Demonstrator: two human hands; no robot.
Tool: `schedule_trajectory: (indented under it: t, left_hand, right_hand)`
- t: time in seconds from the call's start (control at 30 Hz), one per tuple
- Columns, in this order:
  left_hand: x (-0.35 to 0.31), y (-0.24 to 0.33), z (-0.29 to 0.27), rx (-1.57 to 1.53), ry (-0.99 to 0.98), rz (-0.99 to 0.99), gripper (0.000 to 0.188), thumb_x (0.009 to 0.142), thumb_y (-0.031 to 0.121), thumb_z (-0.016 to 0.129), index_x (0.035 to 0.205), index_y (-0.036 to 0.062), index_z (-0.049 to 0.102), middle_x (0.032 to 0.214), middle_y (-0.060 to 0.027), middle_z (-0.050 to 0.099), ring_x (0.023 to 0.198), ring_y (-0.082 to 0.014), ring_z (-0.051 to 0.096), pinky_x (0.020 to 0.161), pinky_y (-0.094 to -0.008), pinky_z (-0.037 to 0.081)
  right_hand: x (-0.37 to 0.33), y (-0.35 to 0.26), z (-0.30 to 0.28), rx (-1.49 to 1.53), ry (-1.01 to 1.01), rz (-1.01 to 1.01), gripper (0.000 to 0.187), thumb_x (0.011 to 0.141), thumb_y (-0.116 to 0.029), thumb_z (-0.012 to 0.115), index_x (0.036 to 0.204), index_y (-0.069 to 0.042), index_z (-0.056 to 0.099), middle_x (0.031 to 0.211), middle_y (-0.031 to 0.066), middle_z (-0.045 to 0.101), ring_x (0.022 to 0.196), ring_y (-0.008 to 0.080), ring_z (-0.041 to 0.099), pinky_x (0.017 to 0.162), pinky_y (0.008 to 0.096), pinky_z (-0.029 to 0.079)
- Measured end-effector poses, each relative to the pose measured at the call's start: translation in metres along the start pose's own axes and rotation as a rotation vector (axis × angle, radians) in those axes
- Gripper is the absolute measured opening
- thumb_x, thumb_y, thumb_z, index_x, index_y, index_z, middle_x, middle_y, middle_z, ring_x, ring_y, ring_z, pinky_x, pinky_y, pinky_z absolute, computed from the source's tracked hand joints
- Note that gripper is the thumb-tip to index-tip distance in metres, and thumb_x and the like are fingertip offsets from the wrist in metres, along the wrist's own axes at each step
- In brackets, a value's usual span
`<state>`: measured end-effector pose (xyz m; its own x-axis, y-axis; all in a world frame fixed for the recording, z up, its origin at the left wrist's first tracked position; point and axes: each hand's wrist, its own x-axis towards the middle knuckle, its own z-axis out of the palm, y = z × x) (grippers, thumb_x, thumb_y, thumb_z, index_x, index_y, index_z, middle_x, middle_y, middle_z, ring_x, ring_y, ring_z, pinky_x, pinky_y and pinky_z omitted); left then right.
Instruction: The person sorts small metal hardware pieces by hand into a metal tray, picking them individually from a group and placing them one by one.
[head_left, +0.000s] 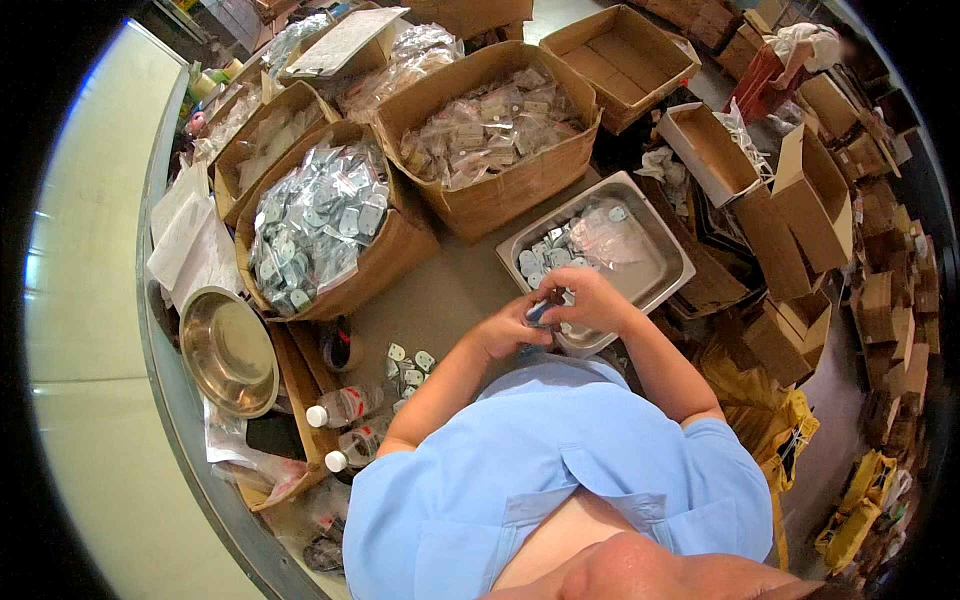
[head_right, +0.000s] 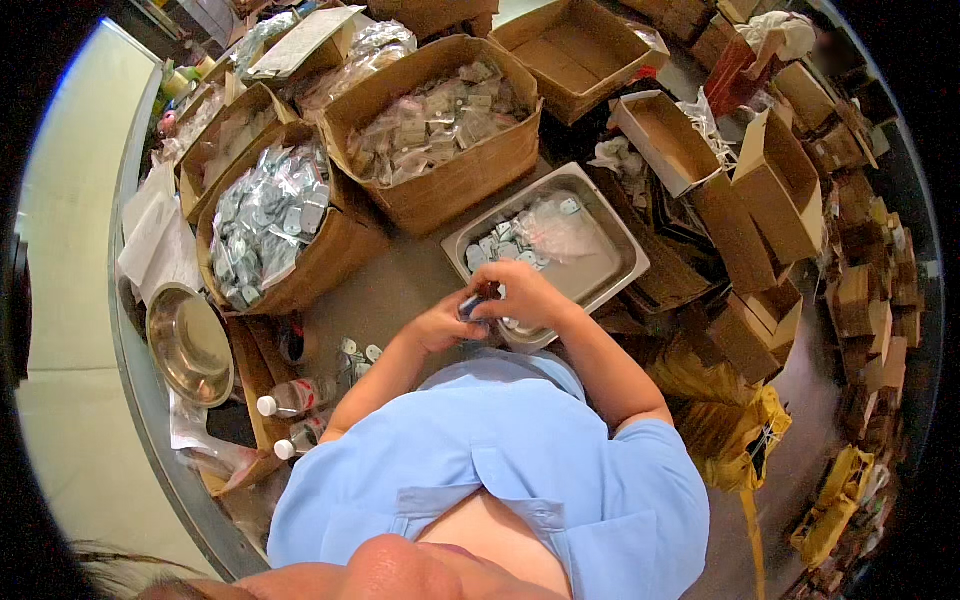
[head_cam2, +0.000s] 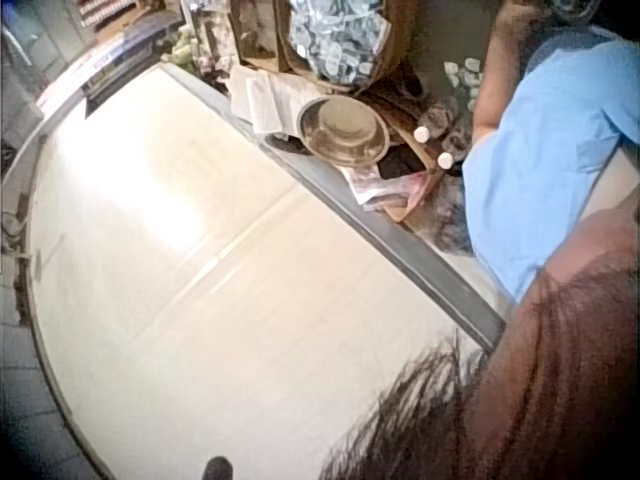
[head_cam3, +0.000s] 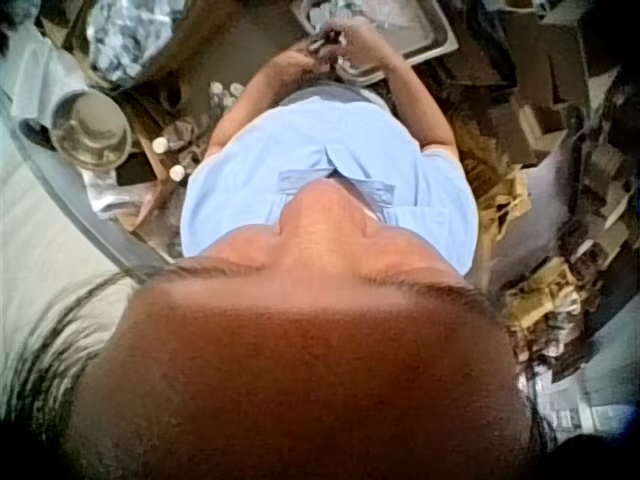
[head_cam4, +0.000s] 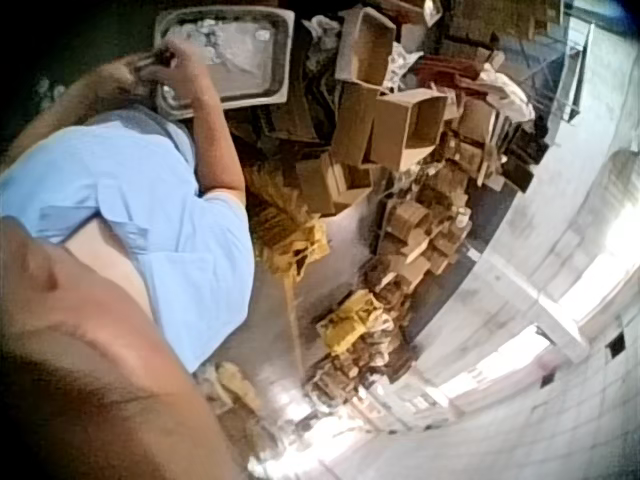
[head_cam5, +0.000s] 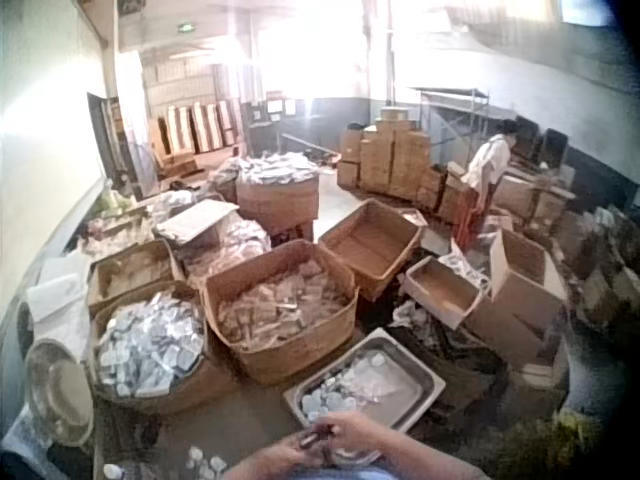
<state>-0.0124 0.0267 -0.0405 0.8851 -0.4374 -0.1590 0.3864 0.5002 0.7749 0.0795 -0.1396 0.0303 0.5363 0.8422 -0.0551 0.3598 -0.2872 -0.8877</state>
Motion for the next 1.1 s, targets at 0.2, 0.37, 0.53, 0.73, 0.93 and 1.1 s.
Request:
schedule_trajectory:
  t: [0.2, 0.37, 0.53, 0.73, 0.93, 1.1]
  left_hand:
    - [0.0, 0.019, 0.002, 0.077, -0.175, -0.044, 0.07, 0.068, 0.005, 0.073, 0.129, 0.0012, 0.039, 0.12, -0.0048, 0.046, 0.113, -0.0162, 0.044, 0.096, -0.0304, 0.037]
    - [0.0, 0.039, 0.024, 0.217, -0.109, 0.062, 0.061, 0.075, 0.012, 0.073, 0.126, 0.0007, 0.042, 0.121, -0.0051, 0.048, 0.109, -0.0149, 0.047, 0.094, -0.0295, 0.039]
    - [0.002, 0.029, 0.023, 0.297, 0.214, 0.241, 0.021, 0.091, 0.013, 0.058, 0.106, -0.0016, 0.058, 0.093, -0.0012, 0.062, 0.085, -0.0071, 0.055, 0.077, -0.0227, 0.045]
    - [0.004, 0.023, 0.033, 0.328, 0.416, 0.396, 0.017, 0.09, 0.013, 0.059, 0.093, -0.0024, 0.064, 0.083, -0.0013, 0.064, 0.076, -0.0066, 0.055, 0.069, -0.0209, 0.044]
    - [0.003, 0.017, 0.038, 0.548, 0.53, 0.402, 0.015, 0.089, 0.011, 0.059, 0.085, -0.0023, 0.063, 0.076, -0.0024, 0.061, 0.067, -0.0067, 0.051, 0.059, -0.0219, 0.042]
    - [-0.003, 0.026, 0.045, 0.82, 0.496, 0.455, 0.015, 0.09, 0.012, 0.058, 0.084, -0.0016, 0.061, 0.071, 0.0015, 0.056, 0.064, -0.0054, 0.047, 0.054, -0.0211, 0.038]
  right_hand:
    - [-0.015, -0.014, -0.002, -0.293, 0.023, -0.333, 0.02, 0.064, -0.01, 0.076, 0.078, -0.008, 0.062, 0.111, 0.0077, 0.053, 0.103, 0.0295, 0.049, 0.089, 0.0412, 0.039]
    - [-0.021, -0.027, -0.006, -0.33, 0.112, -0.379, 0.014, 0.067, -0.012, 0.073, 0.074, -0.008, 0.061, 0.11, 0.0089, 0.056, 0.101, 0.0325, 0.052, 0.085, 0.0394, 0.043]
    - [-0.023, -0.029, -0.01, -0.111, 0.344, -0.136, 0.015, 0.069, -0.008, 0.072, 0.077, -0.003, 0.06, 0.079, 0.0116, 0.062, 0.07, 0.0293, 0.059, 0.063, 0.0353, 0.048]
    - [-0.024, -0.034, -0.009, -0.059, 0.351, 0.099, 0.017, 0.069, -0.007, 0.072, 0.078, -0.001, 0.059, 0.066, 0.0112, 0.059, 0.062, 0.0216, 0.057, 0.057, 0.0326, 0.045]
    - [-0.023, -0.02, -0.006, -0.034, 0.297, 0.089, 0.019, 0.072, -0.011, 0.07, 0.083, 0.0, 0.059, 0.07, 0.0111, 0.059, 0.061, 0.0208, 0.055, 0.058, 0.0321, 0.045]
    - [-0.023, -0.006, -0.003, -0.07, 0.196, -0.046, 0.019, 0.076, -0.015, 0.067, 0.084, -0.001, 0.059, 0.073, 0.0128, 0.058, 0.067, 0.0217, 0.055, 0.062, 0.0322, 0.045]
